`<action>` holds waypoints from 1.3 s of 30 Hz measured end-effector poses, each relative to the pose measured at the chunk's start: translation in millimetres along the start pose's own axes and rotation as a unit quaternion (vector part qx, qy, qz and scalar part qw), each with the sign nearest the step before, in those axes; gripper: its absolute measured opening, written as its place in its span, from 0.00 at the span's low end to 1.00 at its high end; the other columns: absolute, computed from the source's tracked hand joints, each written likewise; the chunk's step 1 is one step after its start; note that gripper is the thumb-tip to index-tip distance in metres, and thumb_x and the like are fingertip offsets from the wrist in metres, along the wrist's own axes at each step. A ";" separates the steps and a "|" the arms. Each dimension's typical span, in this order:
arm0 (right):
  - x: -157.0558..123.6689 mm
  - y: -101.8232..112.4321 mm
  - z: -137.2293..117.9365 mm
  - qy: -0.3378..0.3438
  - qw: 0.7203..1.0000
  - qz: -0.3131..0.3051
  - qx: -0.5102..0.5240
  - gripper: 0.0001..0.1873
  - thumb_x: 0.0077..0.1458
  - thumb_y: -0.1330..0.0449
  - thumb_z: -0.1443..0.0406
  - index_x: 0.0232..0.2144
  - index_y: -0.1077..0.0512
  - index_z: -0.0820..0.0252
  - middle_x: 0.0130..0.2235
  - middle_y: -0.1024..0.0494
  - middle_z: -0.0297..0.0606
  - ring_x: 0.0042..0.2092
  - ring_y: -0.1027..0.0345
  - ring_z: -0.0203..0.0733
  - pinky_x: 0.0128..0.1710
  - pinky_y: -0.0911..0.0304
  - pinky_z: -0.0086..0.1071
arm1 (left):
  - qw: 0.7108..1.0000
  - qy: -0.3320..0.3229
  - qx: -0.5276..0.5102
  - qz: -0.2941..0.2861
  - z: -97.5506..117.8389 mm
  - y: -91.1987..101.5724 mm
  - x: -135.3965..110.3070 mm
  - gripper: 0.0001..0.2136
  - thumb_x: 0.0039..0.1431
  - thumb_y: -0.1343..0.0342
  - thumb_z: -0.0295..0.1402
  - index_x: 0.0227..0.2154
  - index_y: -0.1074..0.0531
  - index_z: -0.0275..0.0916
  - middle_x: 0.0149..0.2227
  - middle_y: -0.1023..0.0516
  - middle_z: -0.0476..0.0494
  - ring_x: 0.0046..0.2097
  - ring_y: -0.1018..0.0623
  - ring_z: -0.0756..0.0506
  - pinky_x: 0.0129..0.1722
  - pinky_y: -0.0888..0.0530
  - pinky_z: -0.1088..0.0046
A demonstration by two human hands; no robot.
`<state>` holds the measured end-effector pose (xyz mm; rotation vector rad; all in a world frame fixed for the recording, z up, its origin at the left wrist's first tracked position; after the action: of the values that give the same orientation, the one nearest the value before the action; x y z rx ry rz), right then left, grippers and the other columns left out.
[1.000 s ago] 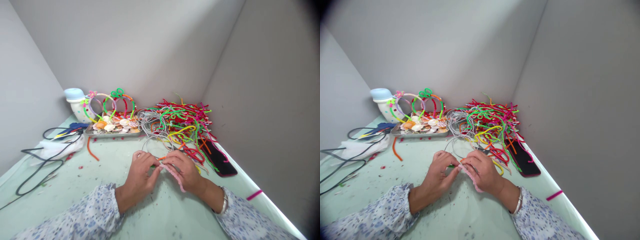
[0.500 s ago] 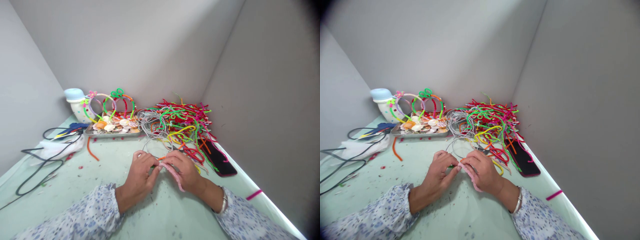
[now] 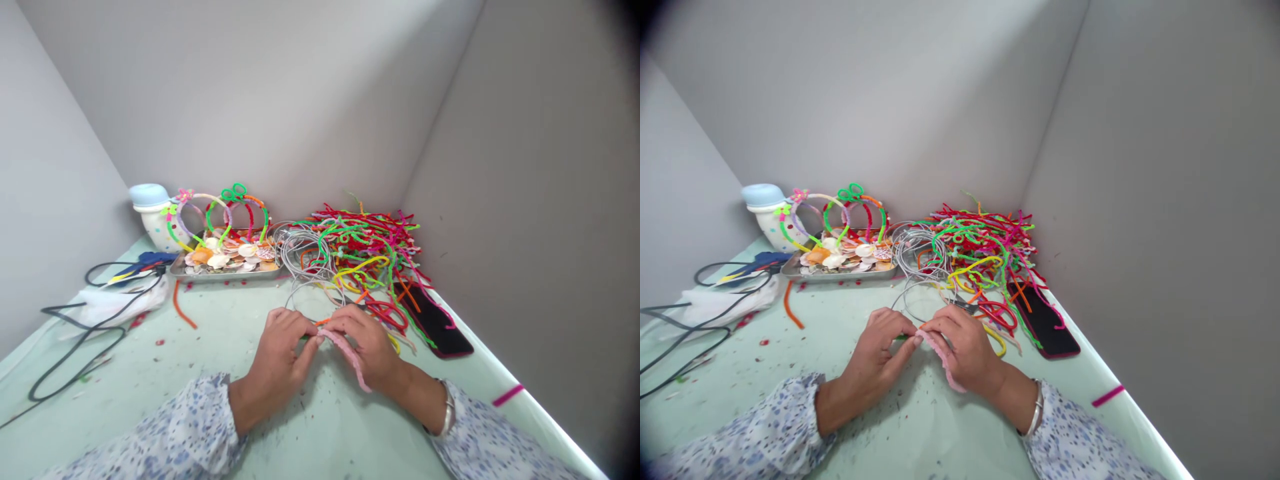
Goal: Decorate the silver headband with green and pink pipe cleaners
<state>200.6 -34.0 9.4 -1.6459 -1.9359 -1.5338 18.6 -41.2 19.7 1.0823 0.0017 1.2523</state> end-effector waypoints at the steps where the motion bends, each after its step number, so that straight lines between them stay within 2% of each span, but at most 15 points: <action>1: 0.5 0.2 -0.4 -0.003 1.000 0.004 0.000 0.08 0.61 0.45 0.68 0.39 0.26 0.58 0.37 0.26 0.41 0.38 0.31 0.42 0.37 0.33 0.36 | 1.000 -0.003 0.004 0.002 -0.5 -0.2 0.5 0.05 0.62 0.49 0.30 0.31 0.30 0.41 0.29 0.26 0.48 0.35 0.28 0.45 0.43 0.36 0.62; 5: 3.6 1.1 -1.5 -0.020 1.000 0.014 0.001 0.08 0.61 0.44 0.67 0.39 0.26 0.58 0.36 0.26 0.42 0.39 0.30 0.44 0.38 0.32 0.37 | 0.999 -0.024 0.027 0.002 -3.0 0.6 5.4 0.01 0.59 0.46 0.28 0.33 0.32 0.40 0.32 0.25 0.46 0.36 0.28 0.44 0.43 0.37 0.61; 9: 8.2 -0.3 2.2 -0.062 0.997 0.030 0.018 0.07 0.60 0.44 0.67 0.38 0.25 0.57 0.36 0.26 0.41 0.38 0.30 0.43 0.37 0.32 0.36 | 0.999 -0.040 0.033 -0.002 -8.2 3.1 16.7 0.03 0.59 0.48 0.27 0.34 0.32 0.41 0.33 0.25 0.46 0.37 0.28 0.43 0.44 0.36 0.61; 15: 18.8 -5.7 11.1 -0.110 0.993 0.031 0.029 0.07 0.61 0.44 0.66 0.35 0.26 0.58 0.34 0.26 0.39 0.34 0.31 0.41 0.34 0.32 0.33 | 1.000 -0.019 0.009 0.005 -22.9 0.4 30.4 0.03 0.60 0.48 0.30 0.31 0.31 0.40 0.30 0.26 0.47 0.34 0.29 0.44 0.42 0.36 0.62; 20: 24.2 -8.5 13.5 -0.095 0.995 0.000 0.032 0.07 0.61 0.45 0.69 0.35 0.26 0.58 0.34 0.26 0.40 0.36 0.31 0.42 0.35 0.32 0.34 | 1.000 0.013 -0.020 0.009 -32.4 -2.1 31.5 0.04 0.60 0.48 0.30 0.29 0.32 0.40 0.28 0.27 0.48 0.33 0.29 0.45 0.42 0.36 0.62; 23: 20.1 -11.0 16.7 -0.075 0.997 0.007 0.024 0.07 0.59 0.44 0.70 0.39 0.27 0.59 0.36 0.27 0.42 0.39 0.31 0.43 0.38 0.32 0.35 | 0.999 0.026 -0.040 0.010 -33.9 -1.7 29.6 0.04 0.59 0.47 0.29 0.28 0.31 0.40 0.27 0.28 0.49 0.33 0.29 0.45 0.43 0.37 0.62; 30: 11.5 -13.4 23.5 -0.076 0.997 -0.007 0.027 0.08 0.60 0.45 0.71 0.40 0.28 0.57 0.36 0.27 0.41 0.38 0.30 0.43 0.35 0.30 0.34 | 0.997 0.034 -0.065 -0.014 -34.2 -2.5 26.1 0.02 0.59 0.46 0.29 0.30 0.32 0.40 0.31 0.27 0.47 0.36 0.29 0.44 0.43 0.37 0.61; 35: 12.5 -12.7 22.8 -0.083 0.996 -0.014 0.031 0.08 0.59 0.44 0.71 0.39 0.27 0.58 0.36 0.27 0.40 0.37 0.29 0.41 0.35 0.31 0.31 | 0.995 0.041 -0.083 -0.028 -36.9 -3.0 28.2 0.04 0.58 0.45 0.30 0.28 0.32 0.39 0.28 0.28 0.49 0.34 0.30 0.46 0.44 0.38 0.62; 39: 12.4 -12.3 22.4 -0.062 0.997 -0.035 0.019 0.10 0.59 0.46 0.73 0.40 0.28 0.60 0.35 0.27 0.41 0.37 0.29 0.41 0.33 0.31 0.31 | 0.992 0.066 -0.105 -0.025 -37.5 -3.4 27.8 0.05 0.58 0.44 0.30 0.27 0.31 0.39 0.27 0.28 0.51 0.33 0.30 0.47 0.44 0.39 0.63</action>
<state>196.2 -7.3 0.6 -1.7126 -2.0916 -1.4413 11.6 4.5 12.3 0.8122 -0.0035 1.2464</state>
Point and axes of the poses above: each hand's wrist, its own x-axis towards the middle knuckle, its own y-axis out of the back of the hand, z = x × y, the point moved 1 cm from there along x, towards the middle knuckle
